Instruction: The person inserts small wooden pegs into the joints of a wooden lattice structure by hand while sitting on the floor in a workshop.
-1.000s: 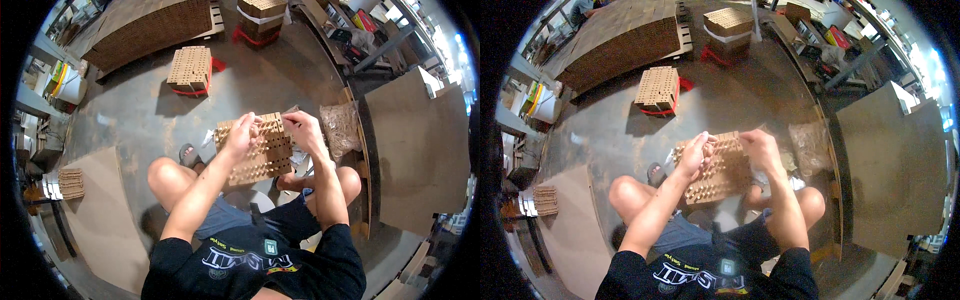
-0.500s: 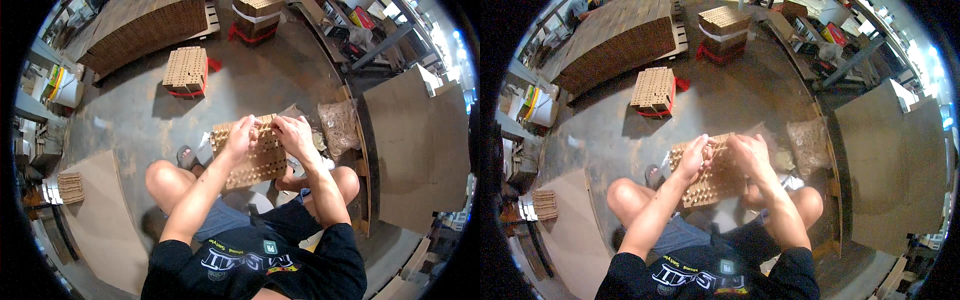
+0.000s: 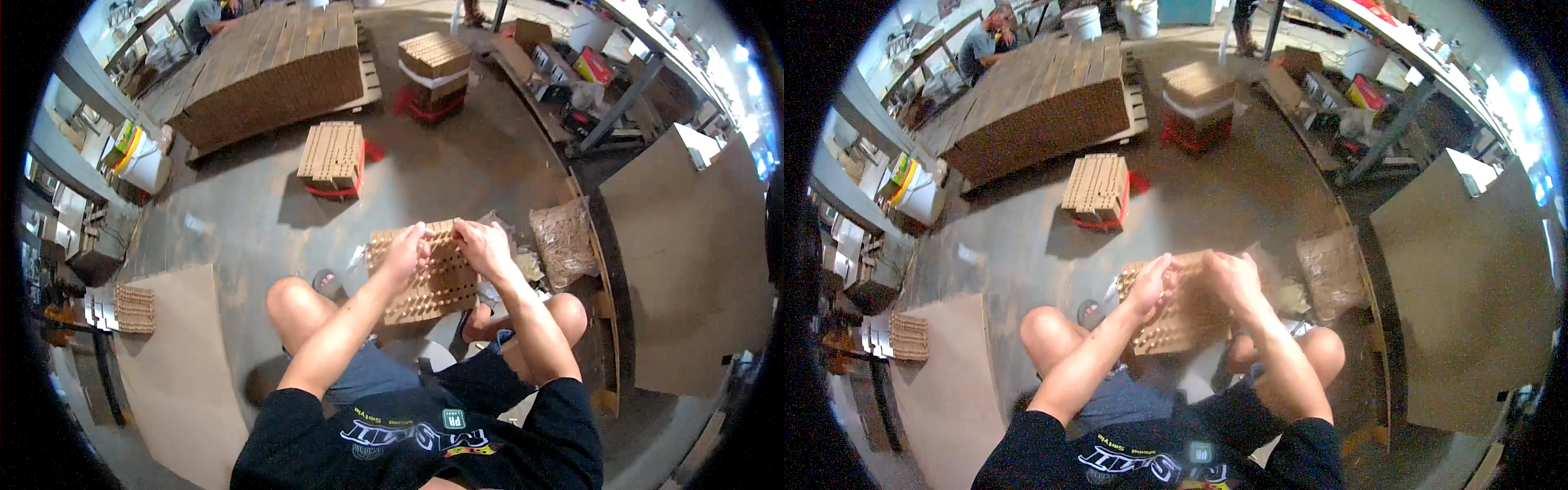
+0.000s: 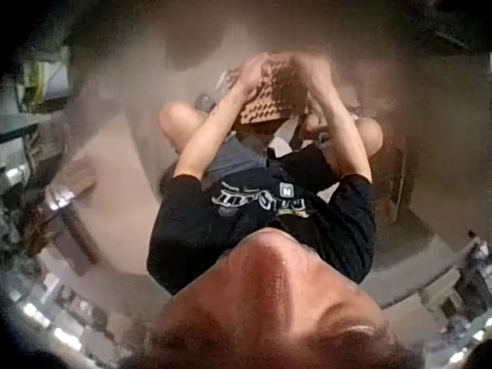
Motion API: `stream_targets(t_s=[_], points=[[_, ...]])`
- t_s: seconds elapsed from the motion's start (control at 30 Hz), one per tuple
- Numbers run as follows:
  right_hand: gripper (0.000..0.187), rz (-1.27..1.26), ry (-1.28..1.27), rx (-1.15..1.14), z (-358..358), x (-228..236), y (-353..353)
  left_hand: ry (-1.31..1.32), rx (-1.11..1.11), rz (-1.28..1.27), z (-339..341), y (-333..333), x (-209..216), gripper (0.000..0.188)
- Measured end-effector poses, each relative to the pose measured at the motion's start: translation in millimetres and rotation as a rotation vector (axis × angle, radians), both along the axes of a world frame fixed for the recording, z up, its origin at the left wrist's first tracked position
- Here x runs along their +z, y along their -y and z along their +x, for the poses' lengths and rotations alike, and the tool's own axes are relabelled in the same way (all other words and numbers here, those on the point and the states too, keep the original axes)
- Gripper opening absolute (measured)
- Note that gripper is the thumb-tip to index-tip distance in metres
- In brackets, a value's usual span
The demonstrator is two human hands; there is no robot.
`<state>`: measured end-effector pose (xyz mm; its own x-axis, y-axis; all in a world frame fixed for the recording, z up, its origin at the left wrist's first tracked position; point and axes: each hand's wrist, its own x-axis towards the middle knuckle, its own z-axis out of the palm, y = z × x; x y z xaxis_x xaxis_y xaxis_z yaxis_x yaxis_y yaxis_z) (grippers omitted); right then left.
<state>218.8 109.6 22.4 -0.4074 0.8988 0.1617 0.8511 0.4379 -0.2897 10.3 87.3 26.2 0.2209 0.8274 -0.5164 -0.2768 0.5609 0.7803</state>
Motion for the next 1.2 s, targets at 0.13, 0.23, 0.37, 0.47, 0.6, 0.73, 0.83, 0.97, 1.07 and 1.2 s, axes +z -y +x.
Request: stream_targets(t_s=[0.13,0.23,0.37,0.47,0.6,0.73,0.83,0.97,1.07,1.2], points=[[0.024,-0.038,-0.176,-0.095,-2,6,13,0.063,-0.033,-0.006,4,5,0,0.04],[0.03,-0.133,-0.452,0.027,-23,41,33,0.071,-0.034,0.127,1,6,-37,0.048],[0.036,-0.186,-0.529,0.071,-33,30,46,-0.074,0.058,0.317,20,7,-45,0.052],[0.035,-0.135,-0.483,0.079,-36,24,41,-0.139,-0.002,0.289,16,10,-34,0.053],[0.029,-0.21,-0.626,0.104,-42,25,38,-0.068,-0.046,0.415,9,8,-34,0.052],[0.022,-0.38,-0.687,0.001,-47,20,35,-0.075,-0.061,0.383,4,1,-56,0.051],[0.014,-0.414,-0.903,-0.152,-34,16,20,-0.023,-0.042,0.197,5,4,-23,0.043],[0.024,-0.303,-0.988,-0.372,-3,27,-8,0.043,-0.043,0.117,-2,-1,-6,0.04],[0.025,-0.268,-0.868,-0.471,8,29,-13,0.096,-0.044,0.101,-9,-1,-15,0.039],[0.027,-0.287,-0.576,-0.4,22,7,-13,0.031,-0.047,0.099,-6,-2,-12,0.039]])
